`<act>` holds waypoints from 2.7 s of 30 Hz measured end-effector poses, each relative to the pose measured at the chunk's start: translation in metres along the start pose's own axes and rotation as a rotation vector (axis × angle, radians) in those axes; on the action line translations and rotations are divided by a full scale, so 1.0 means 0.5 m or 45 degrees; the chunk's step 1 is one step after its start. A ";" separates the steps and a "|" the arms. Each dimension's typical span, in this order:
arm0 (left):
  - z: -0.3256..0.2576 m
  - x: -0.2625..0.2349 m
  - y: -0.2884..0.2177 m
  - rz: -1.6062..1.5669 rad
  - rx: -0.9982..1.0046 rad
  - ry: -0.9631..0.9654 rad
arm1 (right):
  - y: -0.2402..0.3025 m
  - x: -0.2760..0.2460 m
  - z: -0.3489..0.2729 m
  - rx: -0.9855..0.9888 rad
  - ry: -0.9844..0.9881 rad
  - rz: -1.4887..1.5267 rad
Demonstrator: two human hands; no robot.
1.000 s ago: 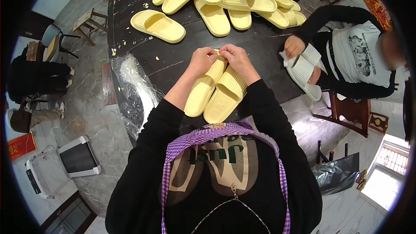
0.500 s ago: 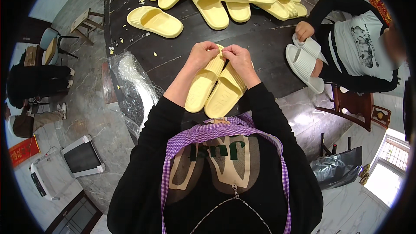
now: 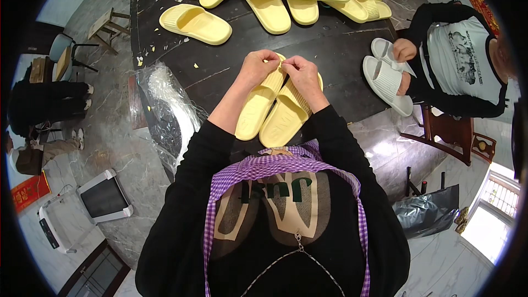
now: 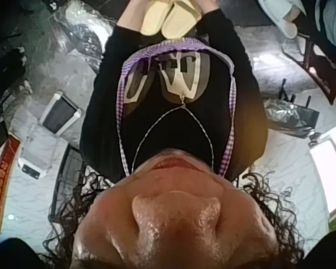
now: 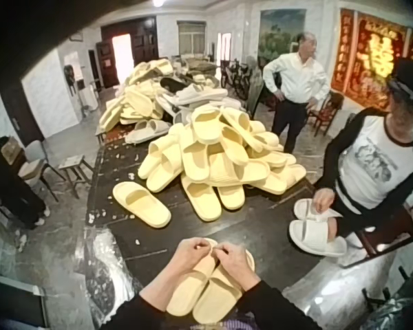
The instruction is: The person fastens pairs of slippers together using plastic ties and sorts, pairs, and arranges various slippers across the table by hand.
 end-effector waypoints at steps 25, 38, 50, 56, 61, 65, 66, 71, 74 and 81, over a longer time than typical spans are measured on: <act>0.008 -0.002 0.002 0.172 0.041 0.020 | -0.010 0.007 0.002 -0.047 -0.073 -0.024; 0.018 0.003 0.003 0.080 -0.044 0.170 | -0.005 0.004 -0.002 -0.104 -0.109 -0.160; 0.013 0.000 -0.009 0.094 -0.062 0.192 | -0.021 0.004 0.001 -0.156 -0.145 -0.146; 0.011 -0.001 -0.006 0.056 0.003 0.113 | -0.010 0.001 -0.003 -0.318 -0.228 -0.243; 0.012 -0.003 0.001 0.091 0.072 -0.003 | 0.010 0.003 -0.010 -0.492 -0.268 -0.497; 0.007 -0.002 -0.009 0.139 0.136 -0.081 | 0.010 0.004 -0.010 -0.493 -0.291 -0.538; 0.005 -0.003 -0.012 0.154 0.181 -0.106 | 0.010 0.005 -0.010 -0.493 -0.291 -0.537; -0.001 -0.005 -0.021 0.214 0.303 -0.195 | 0.006 0.005 -0.009 -0.451 -0.283 -0.540; -0.002 -0.005 -0.019 0.217 0.312 -0.204 | 0.006 0.005 -0.008 -0.425 -0.274 -0.522; -0.003 -0.005 -0.018 0.250 0.338 -0.223 | 0.006 0.003 -0.008 -0.461 -0.303 -0.479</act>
Point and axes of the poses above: each hand's wrist, its own z-axis towards the middle knuckle, its own x-axis out of the palm, y = z × x, the point moved 5 cm from there along z, towards the middle knuckle, and after that the axes turned 1 degree about -z, right-handed, at the moved point
